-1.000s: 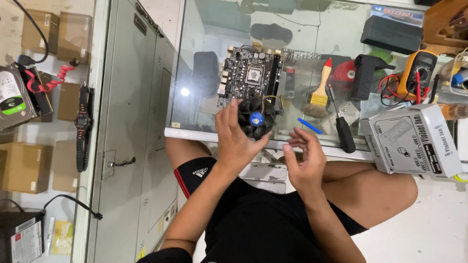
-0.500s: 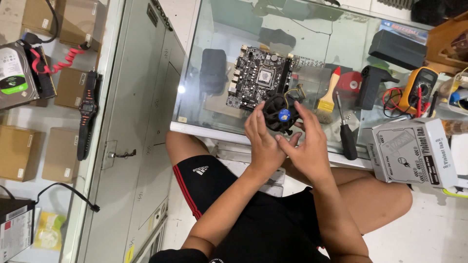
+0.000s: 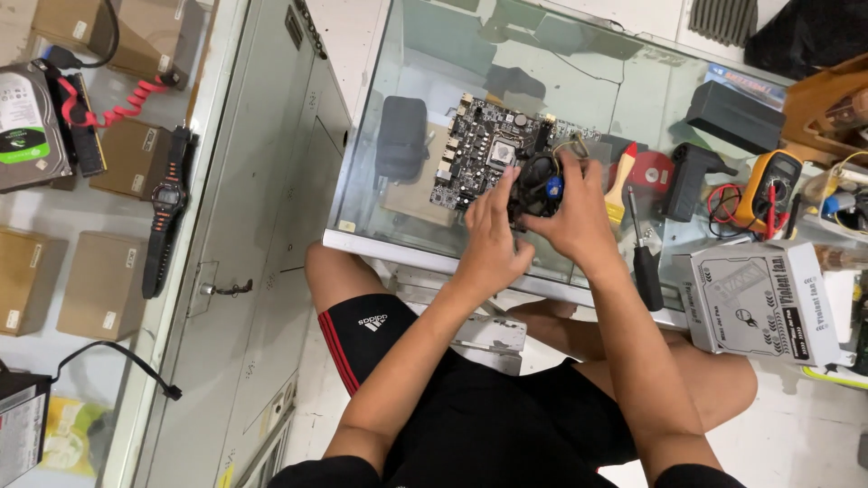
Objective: The person is installing a CPU cooler and two RAM sticks onto a motherboard at a computer repair station.
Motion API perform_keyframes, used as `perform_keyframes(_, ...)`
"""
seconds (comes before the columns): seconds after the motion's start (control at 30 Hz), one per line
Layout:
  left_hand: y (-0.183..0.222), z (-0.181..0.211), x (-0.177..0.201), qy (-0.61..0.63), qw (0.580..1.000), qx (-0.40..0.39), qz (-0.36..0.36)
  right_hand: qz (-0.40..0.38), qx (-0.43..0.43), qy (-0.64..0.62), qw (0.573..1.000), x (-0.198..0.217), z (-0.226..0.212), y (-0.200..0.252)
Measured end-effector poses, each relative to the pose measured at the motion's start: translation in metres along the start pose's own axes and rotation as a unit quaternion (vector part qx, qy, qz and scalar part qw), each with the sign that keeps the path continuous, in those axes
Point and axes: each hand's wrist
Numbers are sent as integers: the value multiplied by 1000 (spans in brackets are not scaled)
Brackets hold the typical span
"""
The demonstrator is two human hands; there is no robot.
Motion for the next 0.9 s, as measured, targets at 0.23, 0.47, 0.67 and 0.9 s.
perform_keyframes(0.23,-50,-18,67,37,986,115,119,-28,-43,42,998,5,-23,-48)
perform_keyframes(0.47,-33,-92,84,-49,958,151,237,-40,-48,63,996,-26,-14,-66)
perform_keyframes(0.67,-27,-101,80,-65,960,138,233,-50,-59,60,995,-35,-22,-62)
perform_keyframes(0.9,-34,-85,84,-124,967,139,176,-51,-41,58,996,-35,-27,-63)
Point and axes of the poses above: each hand's wrist, its own y-axis away from the middle knuckle, its own x-axis out of the back of the hand, z = x × y, and after that the axes turned 6 degrees about z, right-handed
